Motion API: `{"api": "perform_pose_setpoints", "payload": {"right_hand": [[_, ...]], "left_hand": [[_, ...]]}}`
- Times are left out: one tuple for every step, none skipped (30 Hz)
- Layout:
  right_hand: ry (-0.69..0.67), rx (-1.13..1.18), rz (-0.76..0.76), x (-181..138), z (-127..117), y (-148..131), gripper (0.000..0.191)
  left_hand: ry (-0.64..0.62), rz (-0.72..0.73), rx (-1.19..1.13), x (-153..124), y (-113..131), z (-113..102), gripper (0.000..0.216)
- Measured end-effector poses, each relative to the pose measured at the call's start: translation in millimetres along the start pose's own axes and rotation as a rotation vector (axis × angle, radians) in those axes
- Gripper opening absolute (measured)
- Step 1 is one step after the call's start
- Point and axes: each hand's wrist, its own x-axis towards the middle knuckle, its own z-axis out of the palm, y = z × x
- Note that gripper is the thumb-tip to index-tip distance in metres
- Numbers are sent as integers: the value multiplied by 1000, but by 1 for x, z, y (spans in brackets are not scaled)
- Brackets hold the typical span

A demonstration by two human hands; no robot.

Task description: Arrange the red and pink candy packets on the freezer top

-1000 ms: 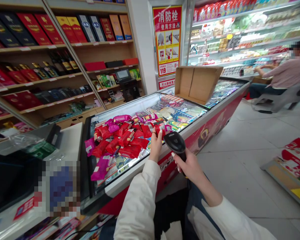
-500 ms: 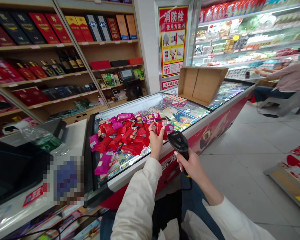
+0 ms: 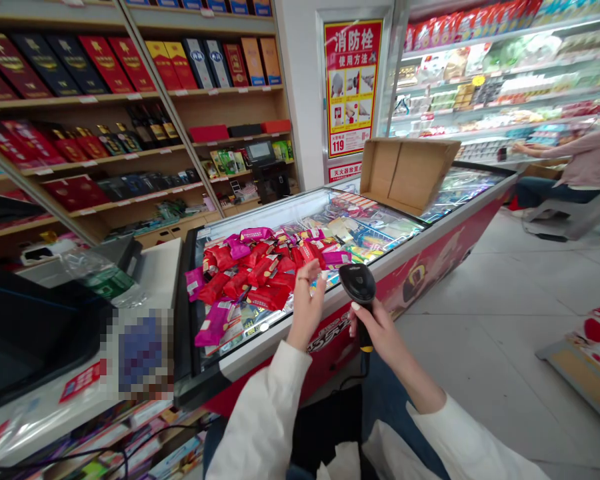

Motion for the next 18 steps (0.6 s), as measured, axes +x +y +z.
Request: {"api": "perform_pose_setpoints", "payload": {"right_hand": [[-15, -2, -27, 1, 4, 2, 40], [-16, -30, -60, 2, 9, 4, 41], [-2, -88, -96, 3, 14, 5, 42], [19, -170, -131, 3, 19, 6, 44], [33, -263, -159, 3, 23, 6, 46], [30, -353, -180, 3, 27, 5, 48], [1, -422, -203, 2, 28, 3, 49], [-54, -459, -235, 2, 28, 0, 49], [-130, -464, -273, 2, 25, -3, 51], [-213, -448, -309, 4, 21, -6, 52], [-292, -416, -329, 7, 14, -10, 54], [-348, -371, -321, 13, 7, -14, 58], [-369, -321, -291, 20, -1, -18, 63], [-352, -272, -245, 30, -8, -22, 67], [-287, -236, -206, 43, -14, -25, 70], [-197, -233, -194, 58, -18, -28, 69], [-105, -277, -211, 74, -20, -30, 64], [-40, -376, -246, 91, -19, -32, 55]], "left_hand": [[-79, -81, -99, -27, 0, 1, 54], [-170, -162, -165, -53, -1, 3, 60], [-226, -212, -201, -75, -2, 5, 64], [-224, -244, -209, -92, -3, 7, 69], [-180, -280, -198, -104, -5, 9, 71], [-137, -308, -183, -111, -6, 11, 72], [-85, -326, -164, -115, -6, 11, 73], [-36, -340, -149, -115, -6, 12, 73], [2, -353, -141, -114, -6, 11, 73], [33, -369, -142, -113, -5, 11, 72], [59, -390, -149, -112, -4, 10, 71], [80, -417, -161, -111, -3, 9, 69], [96, -447, -174, -112, -2, 7, 68], [106, -472, -184, -113, -1, 6, 65], [117, -489, -191, -114, 1, 5, 63], [129, -501, -193, -115, 2, 3, 60], [136, -510, -193, -116, 4, 1, 58], [140, -519, -190, -116, 5, -2, 57]]}}
